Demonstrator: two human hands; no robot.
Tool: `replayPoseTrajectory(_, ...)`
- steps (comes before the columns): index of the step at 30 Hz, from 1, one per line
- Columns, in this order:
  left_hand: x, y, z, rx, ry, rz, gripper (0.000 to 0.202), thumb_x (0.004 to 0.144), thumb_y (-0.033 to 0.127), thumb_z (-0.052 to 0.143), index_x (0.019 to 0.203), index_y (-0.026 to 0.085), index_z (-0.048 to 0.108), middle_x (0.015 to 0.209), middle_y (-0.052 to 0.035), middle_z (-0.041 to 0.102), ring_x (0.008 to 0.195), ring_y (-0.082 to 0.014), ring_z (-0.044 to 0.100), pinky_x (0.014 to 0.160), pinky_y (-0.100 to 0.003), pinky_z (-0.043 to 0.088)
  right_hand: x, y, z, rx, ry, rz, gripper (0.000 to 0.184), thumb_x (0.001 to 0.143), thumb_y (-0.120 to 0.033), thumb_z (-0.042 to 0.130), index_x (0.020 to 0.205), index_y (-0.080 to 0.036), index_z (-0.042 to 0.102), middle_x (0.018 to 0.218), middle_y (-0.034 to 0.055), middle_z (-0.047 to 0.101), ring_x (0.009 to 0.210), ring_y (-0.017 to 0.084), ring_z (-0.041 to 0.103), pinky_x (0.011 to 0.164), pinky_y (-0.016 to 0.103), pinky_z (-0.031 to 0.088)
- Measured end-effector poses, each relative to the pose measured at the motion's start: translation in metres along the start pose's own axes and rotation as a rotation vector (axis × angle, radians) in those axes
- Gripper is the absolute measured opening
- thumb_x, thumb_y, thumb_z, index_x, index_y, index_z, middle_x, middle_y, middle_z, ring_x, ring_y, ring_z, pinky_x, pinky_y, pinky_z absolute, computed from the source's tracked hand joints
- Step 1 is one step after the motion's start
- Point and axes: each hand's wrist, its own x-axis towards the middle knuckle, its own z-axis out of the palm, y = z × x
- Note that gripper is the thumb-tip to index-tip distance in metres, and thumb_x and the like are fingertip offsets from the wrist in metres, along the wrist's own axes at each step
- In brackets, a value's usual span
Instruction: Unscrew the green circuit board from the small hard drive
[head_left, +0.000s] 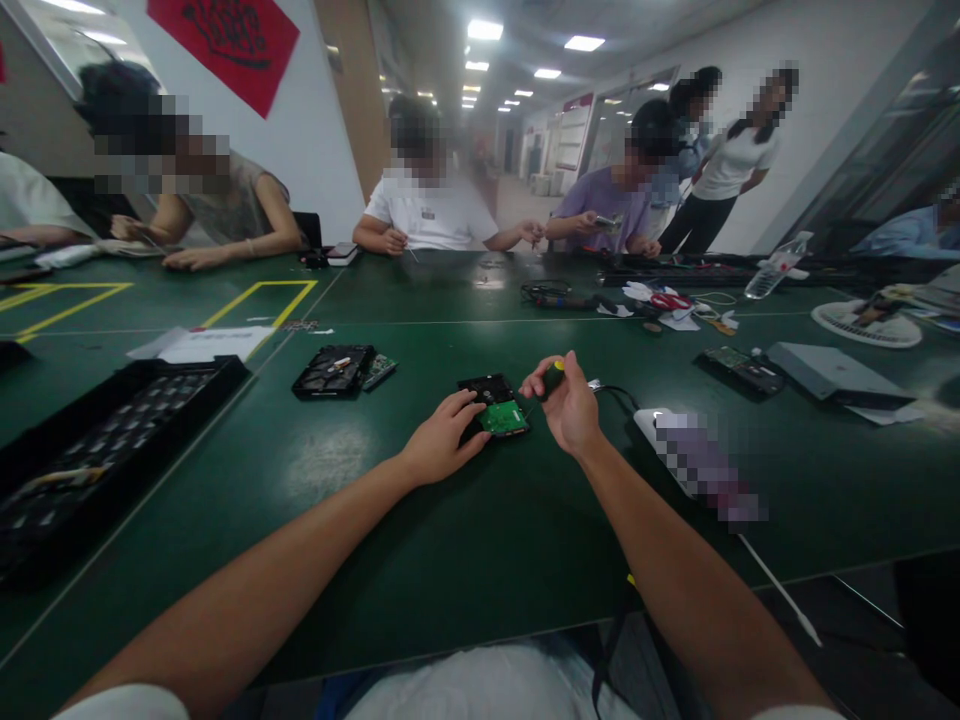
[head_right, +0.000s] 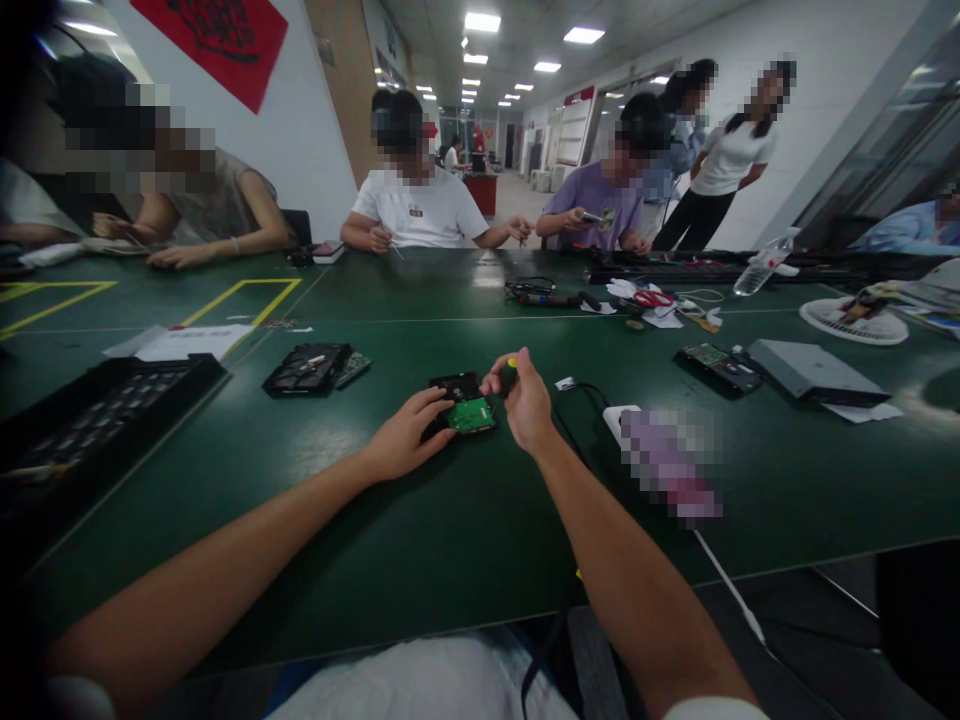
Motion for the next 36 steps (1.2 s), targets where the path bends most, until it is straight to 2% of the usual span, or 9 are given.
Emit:
replayPoseTrajectory(3,0.0002,0.0006,-0.0003,0.016,-0.017,-0.005,0.052,0.101,0.048,0.058,0.144,0.020,0.056,0.156,-0.0163,0.049,0.148,-0.0343,0.043,0.121,-0.057,0.043,-0.0007,0.0022,-0.0009,0.000,0.003,-0.029,0.037,0.092,-0.064,0.063,0.089,-0.027,0.059,0.065,-0.0052,0.051,0.068,0.017,0.058,0.079,0.035,0.051)
replayPoseTrajectory(6,0.0007,0.0017,-0.0009,0.027,-0.017,-0.011,0.052,0.101,0.048,0.058,0.144,0.018,0.056,0.155,-0.0174,0.049,0.148,-0.0345,0.044,0.121,-0.057,0.043,-0.0003,0.0029,-0.0025,-0.007,-0.001,-0.061,0.030,0.093,-0.057,0.066,0.091,-0.028,0.056,0.066,-0.0061,0.052,0.069,0.017,0.060,0.079,0.035,0.050)
replayPoseTrajectory(14,0.0005,0.0018,-0.0009,0.016,-0.011,-0.004,0.051,0.100,0.047,0.059,0.144,0.021,0.056,0.156,-0.0154,0.050,0.148,-0.0338,0.044,0.121,-0.057,0.043,0.0004,-0.0008,-0.0013,-0.069,-0.015,-0.069,0.041,0.096,-0.062,0.057,0.082,-0.025,0.064,0.072,-0.0003,0.060,0.076,0.019,0.063,0.082,0.037,0.052)
replayPoseTrajectory(20,0.0002,-0.0001,0.0005,0.016,-0.014,-0.005,0.053,0.101,0.048,0.058,0.145,0.020,0.055,0.156,-0.0164,0.049,0.149,-0.0343,0.043,0.121,-0.057,0.043,-0.0006,0.0002,-0.0023,-0.079,-0.018,-0.072,0.032,0.093,-0.055,0.067,0.084,-0.024,0.068,0.080,0.0006,0.062,0.080,0.017,0.061,0.079,0.033,0.051)
replayPoseTrajectory(24,0.0002,0.0000,0.0006,0.009,-0.011,-0.007,0.052,0.100,0.047,0.059,0.145,0.021,0.055,0.156,-0.0160,0.049,0.148,-0.0345,0.043,0.121,-0.057,0.043,-0.0010,0.0008,-0.0018,-0.063,-0.021,-0.060,0.027,0.090,-0.050,0.073,0.087,-0.025,0.065,0.078,-0.0009,0.064,0.079,0.018,0.063,0.082,0.034,0.052)
replayPoseTrajectory(31,0.0000,0.0014,-0.0006,0.017,-0.015,-0.009,0.052,0.101,0.047,0.059,0.145,0.020,0.056,0.156,-0.0163,0.049,0.149,-0.0345,0.043,0.121,-0.057,0.043,0.0007,-0.0012,-0.0009,-0.017,-0.030,-0.049,0.036,0.099,-0.058,0.055,0.087,-0.025,0.065,0.069,-0.0006,0.063,0.074,0.020,0.065,0.080,0.038,0.053)
replayPoseTrajectory(36,0.0002,0.0024,-0.0009,0.005,-0.006,-0.004,0.051,0.100,0.046,0.059,0.143,0.019,0.056,0.155,-0.0167,0.050,0.148,-0.0346,0.044,0.121,-0.056,0.043,-0.0005,0.0017,-0.0013,-0.052,-0.019,-0.062,0.029,0.092,-0.053,0.071,0.089,-0.024,0.064,0.077,-0.0015,0.066,0.076,0.016,0.064,0.079,0.033,0.052)
